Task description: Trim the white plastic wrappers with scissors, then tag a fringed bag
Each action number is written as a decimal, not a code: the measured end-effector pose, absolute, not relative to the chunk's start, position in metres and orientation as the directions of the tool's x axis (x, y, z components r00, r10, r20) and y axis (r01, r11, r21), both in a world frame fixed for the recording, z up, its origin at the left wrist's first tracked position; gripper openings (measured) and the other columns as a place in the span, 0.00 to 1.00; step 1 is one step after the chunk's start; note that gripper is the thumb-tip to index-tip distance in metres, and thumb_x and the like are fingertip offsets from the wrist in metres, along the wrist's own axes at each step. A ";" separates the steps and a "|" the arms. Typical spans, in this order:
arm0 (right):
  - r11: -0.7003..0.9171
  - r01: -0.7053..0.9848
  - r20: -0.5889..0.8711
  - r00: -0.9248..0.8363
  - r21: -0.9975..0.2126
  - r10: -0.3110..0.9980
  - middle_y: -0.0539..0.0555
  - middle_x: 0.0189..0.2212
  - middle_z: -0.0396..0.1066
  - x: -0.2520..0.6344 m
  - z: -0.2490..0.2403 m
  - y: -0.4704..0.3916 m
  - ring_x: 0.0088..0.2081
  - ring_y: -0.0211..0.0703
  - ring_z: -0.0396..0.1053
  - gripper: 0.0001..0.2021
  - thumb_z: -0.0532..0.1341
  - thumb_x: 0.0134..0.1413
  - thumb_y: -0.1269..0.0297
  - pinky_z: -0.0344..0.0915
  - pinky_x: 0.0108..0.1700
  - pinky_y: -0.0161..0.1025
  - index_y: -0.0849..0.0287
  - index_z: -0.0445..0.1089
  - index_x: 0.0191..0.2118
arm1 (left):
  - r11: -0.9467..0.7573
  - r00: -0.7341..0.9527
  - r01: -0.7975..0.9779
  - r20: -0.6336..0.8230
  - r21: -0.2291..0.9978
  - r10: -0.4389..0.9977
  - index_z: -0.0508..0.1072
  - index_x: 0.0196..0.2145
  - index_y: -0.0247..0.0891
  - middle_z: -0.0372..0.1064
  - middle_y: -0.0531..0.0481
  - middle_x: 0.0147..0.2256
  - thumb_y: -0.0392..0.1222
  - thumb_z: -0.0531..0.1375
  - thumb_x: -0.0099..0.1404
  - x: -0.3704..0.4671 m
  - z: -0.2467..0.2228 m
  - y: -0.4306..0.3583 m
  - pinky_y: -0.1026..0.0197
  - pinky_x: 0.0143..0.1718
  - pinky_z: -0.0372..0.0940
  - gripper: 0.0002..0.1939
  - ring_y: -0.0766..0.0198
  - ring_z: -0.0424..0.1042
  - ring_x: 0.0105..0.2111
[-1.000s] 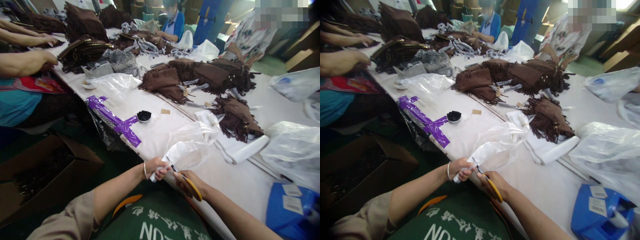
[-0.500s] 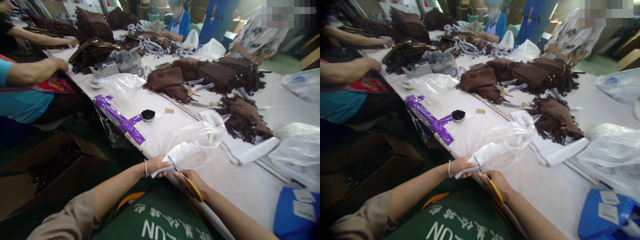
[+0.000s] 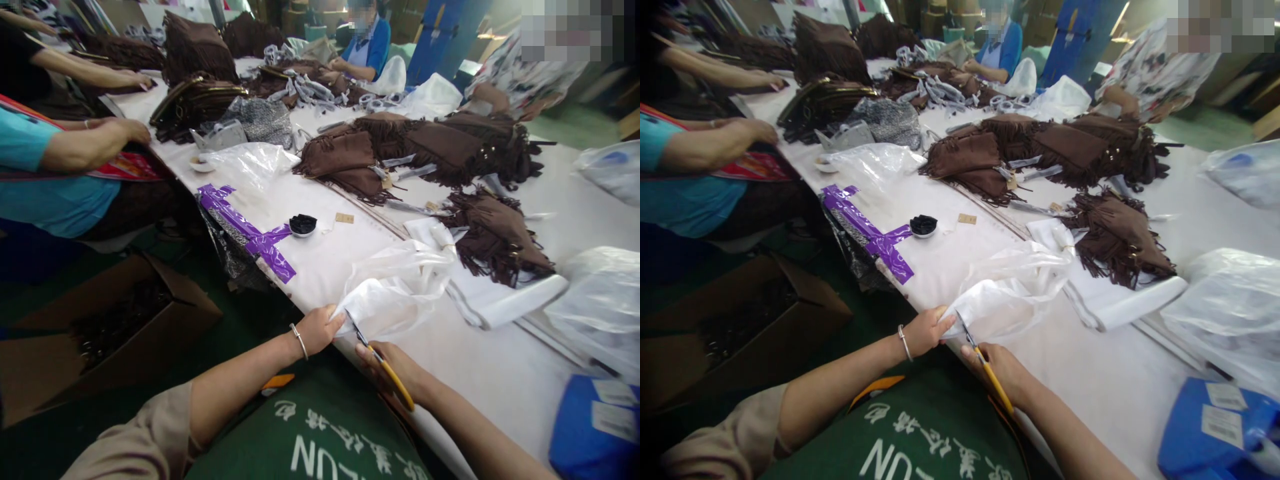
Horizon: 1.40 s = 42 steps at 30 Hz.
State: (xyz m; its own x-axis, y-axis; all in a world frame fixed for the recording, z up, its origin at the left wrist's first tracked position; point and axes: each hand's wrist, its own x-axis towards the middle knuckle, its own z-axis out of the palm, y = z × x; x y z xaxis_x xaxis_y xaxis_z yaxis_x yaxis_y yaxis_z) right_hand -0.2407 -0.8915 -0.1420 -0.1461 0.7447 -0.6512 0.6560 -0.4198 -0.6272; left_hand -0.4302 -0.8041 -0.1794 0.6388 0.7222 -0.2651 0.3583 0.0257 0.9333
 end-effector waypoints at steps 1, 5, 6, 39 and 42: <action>-0.438 0.639 -0.664 -0.155 -0.632 0.732 0.51 0.21 0.65 -0.240 -0.142 -0.894 0.22 0.38 0.62 0.25 0.48 0.56 0.42 0.55 0.24 0.34 0.60 0.66 0.27 | 0.034 0.632 0.346 -0.260 0.938 0.730 0.67 0.33 0.35 0.65 0.52 0.22 0.54 0.49 0.66 -0.430 -0.179 -0.804 0.65 0.22 0.55 0.19 0.65 0.65 0.21; -0.520 0.558 -0.710 -0.192 -0.647 0.677 0.51 0.22 0.65 -0.236 -0.145 -0.900 0.24 0.39 0.64 0.25 0.48 0.56 0.42 0.60 0.26 0.35 0.60 0.66 0.30 | 0.131 0.637 0.289 -0.293 0.948 0.714 0.66 0.33 0.35 0.63 0.54 0.20 0.56 0.50 0.65 -0.431 -0.182 -0.803 0.67 0.18 0.54 0.19 0.68 0.62 0.17; -0.533 0.538 -0.714 -0.204 -0.653 0.669 0.50 0.22 0.65 -0.236 -0.146 -0.900 0.24 0.39 0.64 0.25 0.48 0.56 0.41 0.60 0.27 0.35 0.60 0.66 0.31 | 0.166 0.647 0.274 -0.309 0.947 0.697 0.66 0.32 0.35 0.63 0.54 0.19 0.56 0.50 0.65 -0.432 -0.183 -0.803 0.67 0.16 0.53 0.20 0.68 0.61 0.16; -0.580 0.457 -0.701 -0.149 -0.674 0.698 0.46 0.15 0.57 -0.262 -0.166 -0.860 0.15 0.34 0.57 0.29 0.47 0.52 0.37 0.53 0.16 0.31 0.61 0.65 0.28 | 0.847 0.884 -0.082 -0.354 0.525 0.305 0.65 0.31 0.33 0.52 0.58 0.14 0.50 0.54 0.63 -0.441 -0.204 -0.784 0.70 0.11 0.41 0.15 0.75 0.46 0.10; -0.543 0.508 -0.665 -0.082 -0.669 0.742 0.47 0.15 0.57 -0.265 -0.173 -0.862 0.15 0.32 0.55 0.29 0.47 0.52 0.37 0.52 0.16 0.30 0.61 0.64 0.26 | 0.863 0.889 -0.092 -0.350 0.496 0.295 0.63 0.28 0.34 0.52 0.58 0.14 0.49 0.54 0.63 -0.442 -0.208 -0.778 0.70 0.11 0.41 0.14 0.74 0.46 0.09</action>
